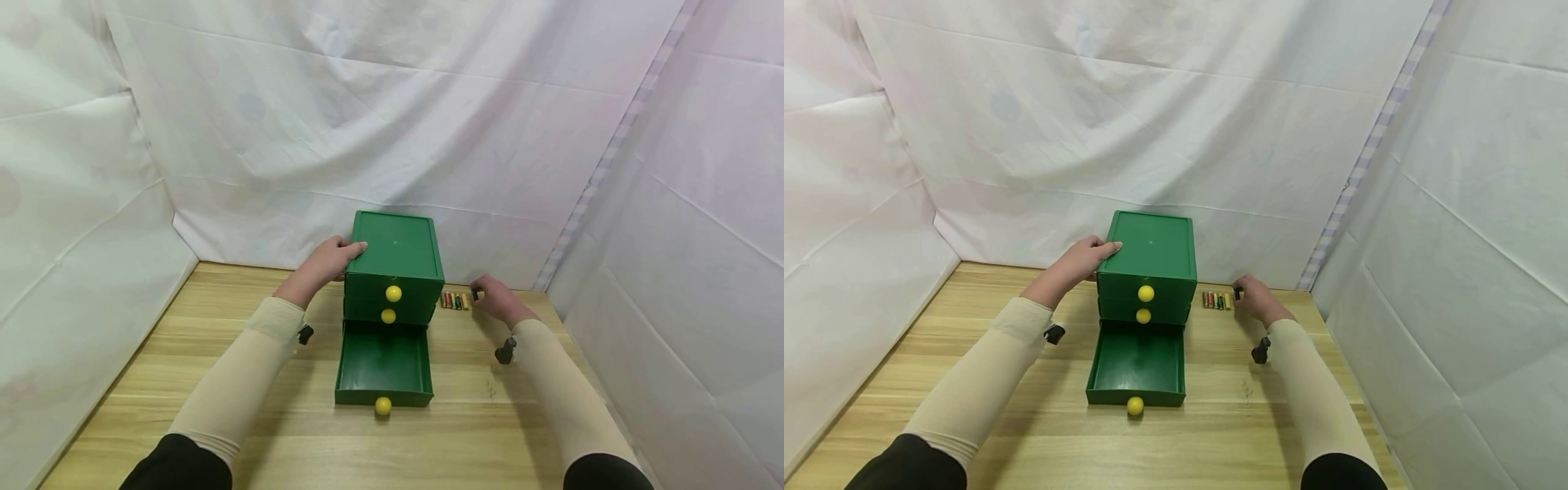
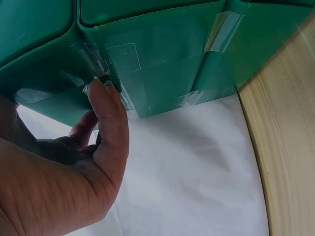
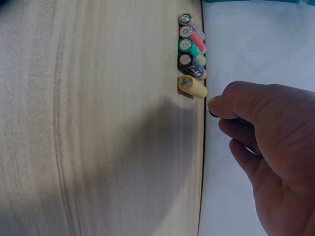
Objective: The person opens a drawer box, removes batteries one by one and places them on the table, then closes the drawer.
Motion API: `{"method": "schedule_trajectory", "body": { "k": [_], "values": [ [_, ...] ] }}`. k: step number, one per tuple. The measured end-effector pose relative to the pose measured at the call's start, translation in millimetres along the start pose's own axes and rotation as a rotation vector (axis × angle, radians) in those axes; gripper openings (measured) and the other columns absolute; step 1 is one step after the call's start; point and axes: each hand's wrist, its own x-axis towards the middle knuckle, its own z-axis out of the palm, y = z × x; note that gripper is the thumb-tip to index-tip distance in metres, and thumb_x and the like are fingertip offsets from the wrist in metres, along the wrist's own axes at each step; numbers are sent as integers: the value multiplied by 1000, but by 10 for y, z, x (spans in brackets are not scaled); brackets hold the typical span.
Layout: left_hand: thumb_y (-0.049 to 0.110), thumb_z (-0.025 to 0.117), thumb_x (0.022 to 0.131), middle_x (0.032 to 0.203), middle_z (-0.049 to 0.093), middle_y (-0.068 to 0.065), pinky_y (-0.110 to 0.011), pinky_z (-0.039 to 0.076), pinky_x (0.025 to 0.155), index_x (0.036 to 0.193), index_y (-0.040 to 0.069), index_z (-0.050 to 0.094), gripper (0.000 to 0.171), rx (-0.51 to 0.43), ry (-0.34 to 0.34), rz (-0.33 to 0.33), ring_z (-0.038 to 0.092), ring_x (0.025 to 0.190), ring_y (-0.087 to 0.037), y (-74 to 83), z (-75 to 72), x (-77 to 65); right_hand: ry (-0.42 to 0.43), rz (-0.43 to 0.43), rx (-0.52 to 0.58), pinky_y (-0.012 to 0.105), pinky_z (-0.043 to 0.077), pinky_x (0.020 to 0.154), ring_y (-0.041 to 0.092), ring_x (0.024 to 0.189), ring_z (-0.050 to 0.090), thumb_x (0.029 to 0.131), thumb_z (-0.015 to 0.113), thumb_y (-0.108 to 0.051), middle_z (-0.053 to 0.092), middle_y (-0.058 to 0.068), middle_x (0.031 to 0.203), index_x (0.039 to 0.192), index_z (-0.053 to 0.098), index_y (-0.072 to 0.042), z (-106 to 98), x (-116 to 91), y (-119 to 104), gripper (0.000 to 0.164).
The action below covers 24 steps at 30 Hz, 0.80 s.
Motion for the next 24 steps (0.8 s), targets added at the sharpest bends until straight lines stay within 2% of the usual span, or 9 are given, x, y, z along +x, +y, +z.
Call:
{"method": "schedule_trajectory", "body": {
  "k": [13, 24],
  "values": [
    [64, 56, 111, 141, 58, -19, -59, 55, 111, 157, 2, 46, 78, 6, 0, -1, 62, 118, -34, -12, -3, 20, 4, 21, 38, 66, 43, 119, 54, 136, 56, 95, 73, 11, 60, 31, 141, 139, 63, 13, 95, -8, 28, 45],
    [64, 56, 111, 136, 60, -18, -56, 58, 106, 152, 3, 50, 74, 19, 9, 3, 63, 114, -34, -15, 0, 25, -40, 56, 39, 64, 45, 118, 51, 136, 57, 97, 76, 8, 61, 30, 141, 140, 64, 10, 169, 50, 65, 45]
  ]
}}
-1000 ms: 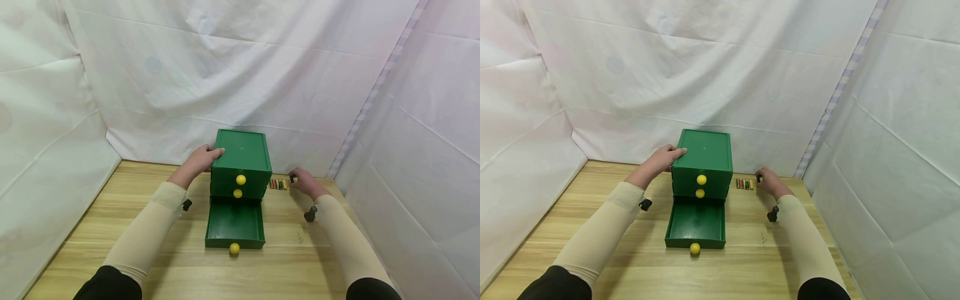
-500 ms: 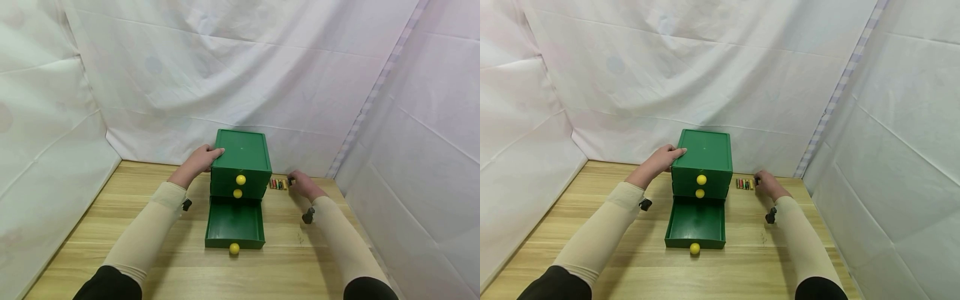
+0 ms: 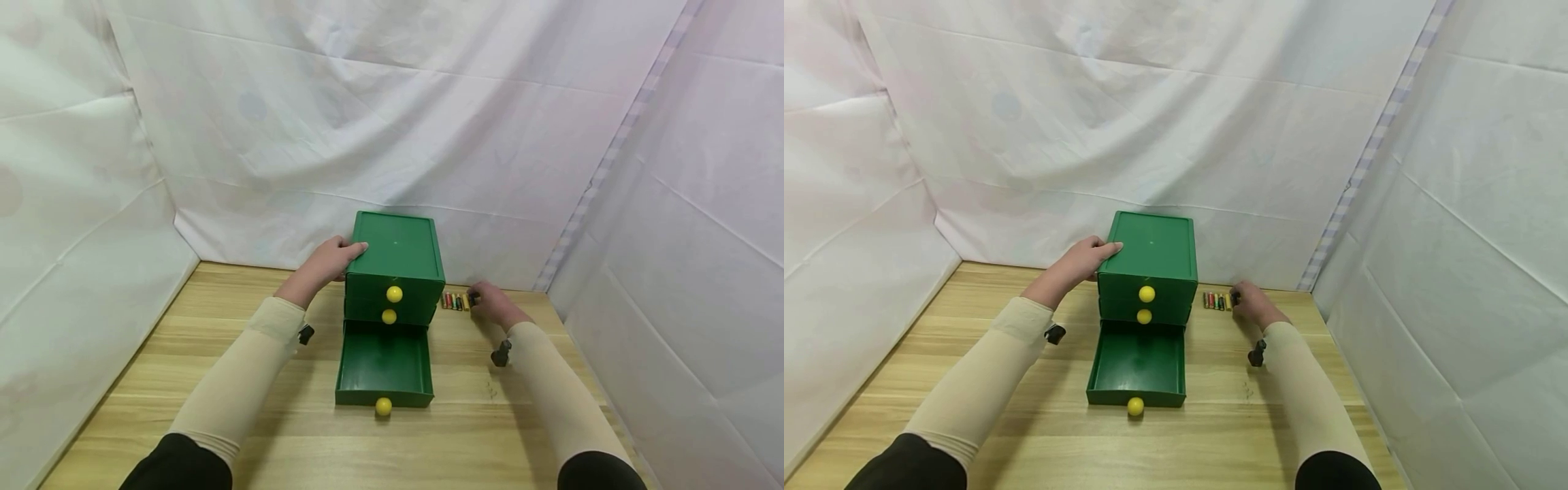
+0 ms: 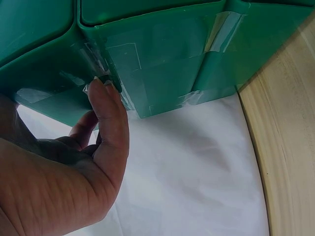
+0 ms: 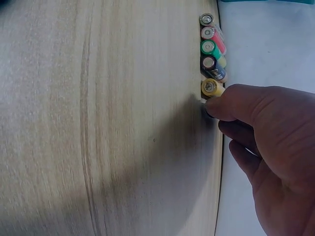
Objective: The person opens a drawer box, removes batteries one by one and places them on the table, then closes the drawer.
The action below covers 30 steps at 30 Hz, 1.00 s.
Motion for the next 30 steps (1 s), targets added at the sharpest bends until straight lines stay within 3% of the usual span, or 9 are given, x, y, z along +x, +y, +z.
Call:
{"method": "schedule_trajectory", "body": {
  "k": [23, 30],
  "values": [
    [65, 56, 111, 138, 59, -17, -54, 58, 104, 154, 4, 49, 76, -5, -7, -4, 63, 116, -34, 0, 3, -6, 23, 5, 0, 63, 47, 116, 50, 133, 59, 97, 78, 6, 61, 30, 140, 140, 63, 11, 50, -20, -6, 46],
    [65, 57, 110, 142, 58, -18, -59, 55, 110, 156, 3, 47, 78, -17, -6, -13, 63, 120, -35, 1, 0, 2, 37, 19, 70, 68, 41, 121, 55, 145, 48, 98, 76, 3, 48, 35, 155, 155, 49, 13, 74, -42, 46, 64]
  ]
}}
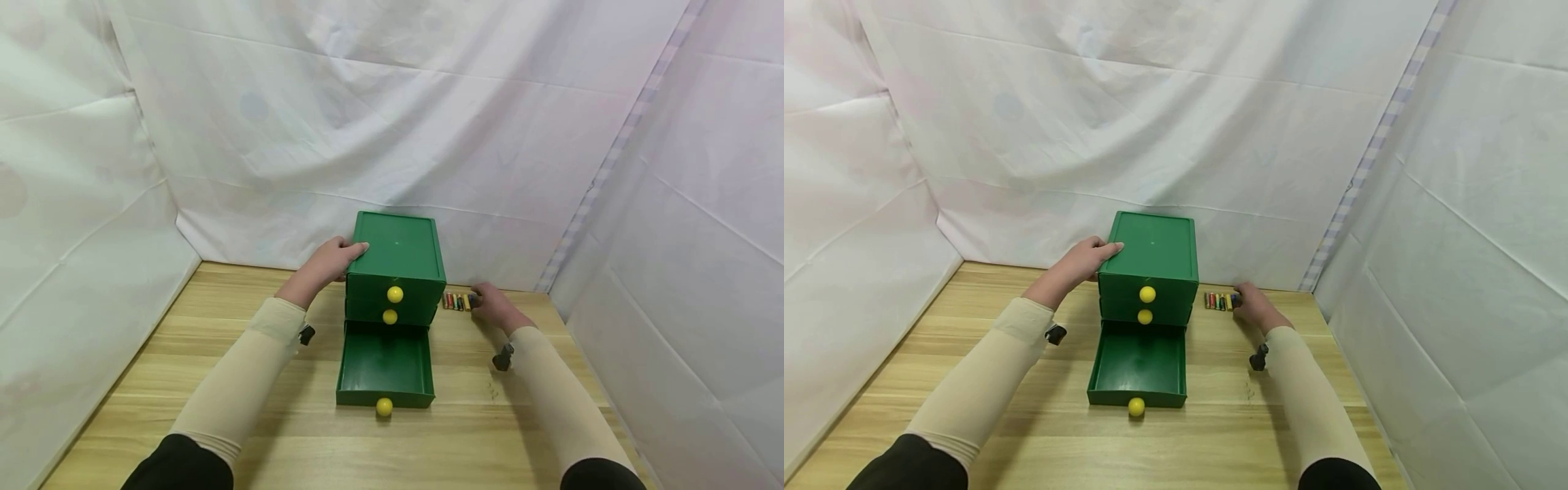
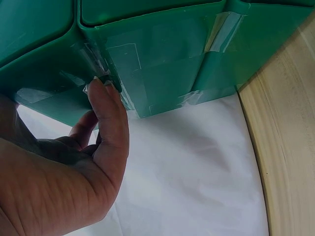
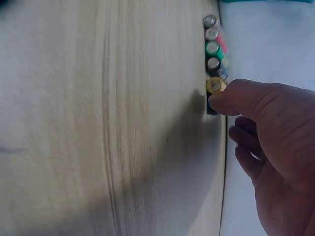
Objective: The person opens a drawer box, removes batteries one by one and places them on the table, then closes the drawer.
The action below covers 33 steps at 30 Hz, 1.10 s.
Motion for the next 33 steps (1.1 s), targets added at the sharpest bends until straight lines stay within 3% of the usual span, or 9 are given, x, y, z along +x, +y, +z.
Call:
{"method": "schedule_trajectory", "body": {
  "k": [5, 7, 10, 14, 24, 33],
  "values": [
    [65, 57, 110, 140, 59, -18, -57, 56, 108, 154, 3, 49, 77, 8, 1, 1, 63, 119, -35, 1, 6, -5, 107, 8, -5, 68, 43, 119, 54, 144, 49, 105, 70, -6, 49, 35, 154, 152, 49, 14, 13, -179, -187, 56],
    [65, 57, 110, 140, 59, -18, -56, 57, 108, 155, 3, 48, 77, 13, 2, 1, 63, 119, -34, -1, 3, -4, 165, -2, -27, 65, 51, 111, 51, 131, 59, 106, 70, -10, 59, 32, 140, 142, 57, 13, 17, -290, -342, 45],
    [66, 56, 110, 140, 60, -18, -55, 57, 107, 155, 3, 48, 78, 17, 6, 0, 64, 119, -34, -4, -2, -1, 204, -15, -47, 53, 60, 88, 37, 101, 68, 106, 71, -14, 69, 19, 113, 120, 67, 4, 36, -482, -602, 23],
    [66, 56, 110, 139, 60, -17, -53, 58, 105, 155, 3, 49, 78, 24, 9, 0, 64, 119, -34, -3, -1, -4, 179, -67, -63, 41, 53, 67, 23, 76, 59, 104, 70, -11, 65, 6, 88, 100, 68, -5, 68, -769, -955, 7],
    [66, 57, 110, 139, 60, -18, -55, 58, 107, 156, 3, 47, 79, 14, 7, 2, 64, 121, -35, 6, 8, -20, 50, -80, -108, 37, 57, 70, 16, 79, 60, 104, 77, -19, 66, -2, 95, 110, 71, -9, 236, -1503, -1947, 13],
    [66, 56, 110, 139, 60, -17, -52, 59, 104, 157, 3, 48, 79, 32, 10, 3, 64, 120, -34, 26, 12, -31, 34, -267, -193, 25, 48, 58, 8, 67, 51, 104, 81, -26, 60, -8, 82, 107, 70, -11, 566, -1930, -2387, 19]
  ]
}}
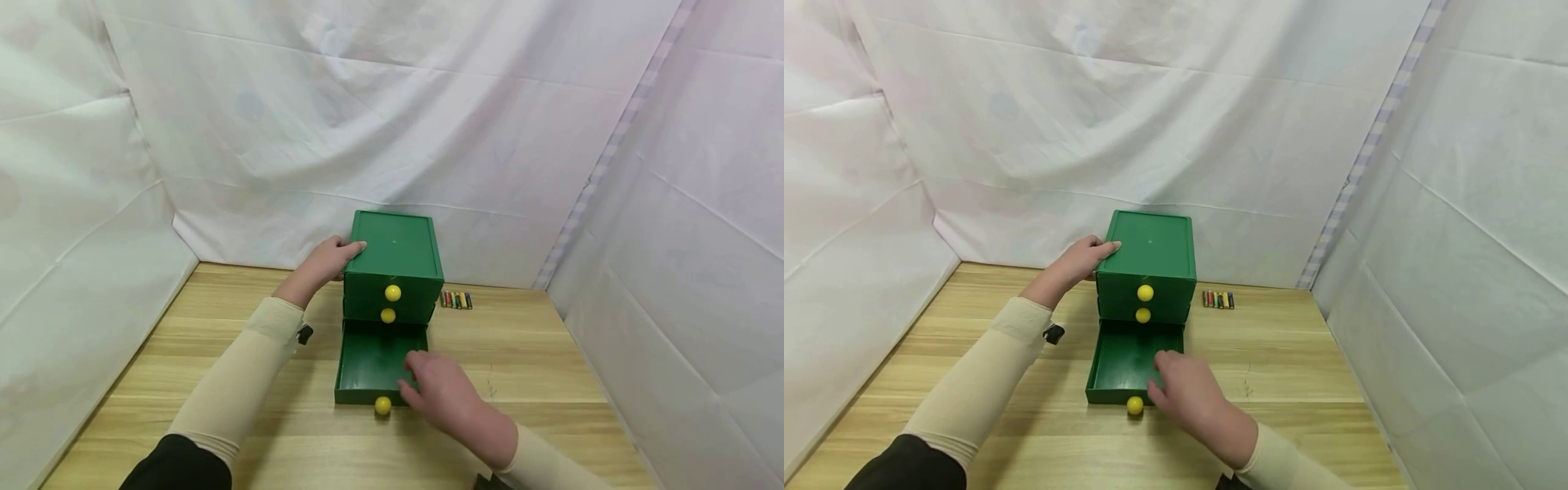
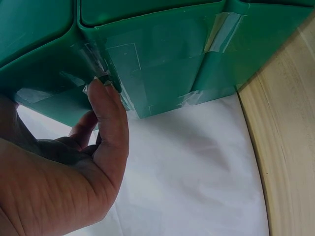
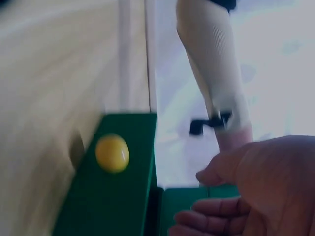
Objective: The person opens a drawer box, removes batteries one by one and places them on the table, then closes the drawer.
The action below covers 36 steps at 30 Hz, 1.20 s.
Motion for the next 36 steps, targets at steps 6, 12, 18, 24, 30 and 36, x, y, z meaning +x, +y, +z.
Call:
{"method": "schedule_trajectory", "body": {
  "k": [6, 12, 18, 24, 30, 36],
  "values": [
    [65, 56, 110, 138, 60, -17, -52, 59, 103, 154, 3, 49, 76, -2, 4, 0, 64, 118, -33, 1, 4, 6, 7, -70, -133, 27, 48, 58, 7, 62, 48, 101, 83, -30, 55, -9, 75, 95, 65, -13, 172, -114, -226, 26],
    [65, 56, 110, 137, 60, -17, -51, 59, 102, 153, 3, 50, 76, -1, 4, 0, 64, 117, -33, 0, 6, 10, 102, -198, -381, 25, 49, 55, 7, 60, 54, 93, 90, -30, 59, -6, 71, 84, 59, -17, 440, -183, -308, 35],
    [66, 56, 110, 139, 60, -18, -51, 59, 103, 155, 3, 49, 78, 0, -2, 6, 64, 117, -33, -3, 3, 13, 168, -262, -535, 25, 48, 53, 10, 61, 61, 91, 88, -15, 62, -3, 70, 84, 60, -16, 617, -185, -333, 29],
    [66, 56, 110, 138, 59, -17, -51, 59, 102, 155, 4, 49, 77, 3, -2, 1, 64, 117, -33, -4, 4, 3, 126, -282, -567, 26, 47, 53, 11, 62, 62, 90, 84, -6, 61, -3, 70, 91, 63, -16, 688, -150, -328, 23],
    [67, 56, 110, 136, 60, -17, -51, 59, 100, 152, 5, 51, 75, 7, 5, 6, 63, 113, -33, -1, 1, -5, 159, -324, -573, 25, 44, 50, 11, 59, 61, 87, 83, -3, 60, -3, 68, 93, 62, -15, 725, -100, -307, 24],
    [66, 56, 110, 138, 60, -17, -52, 59, 103, 154, 4, 50, 76, -4, 0, 7, 64, 117, -34, -2, 4, -8, 176, -351, -627, 25, 41, 48, 10, 55, 57, 89, 84, -6, 56, -3, 66, 97, 63, -15, 784, -54, -277, 23]
  ]
}}
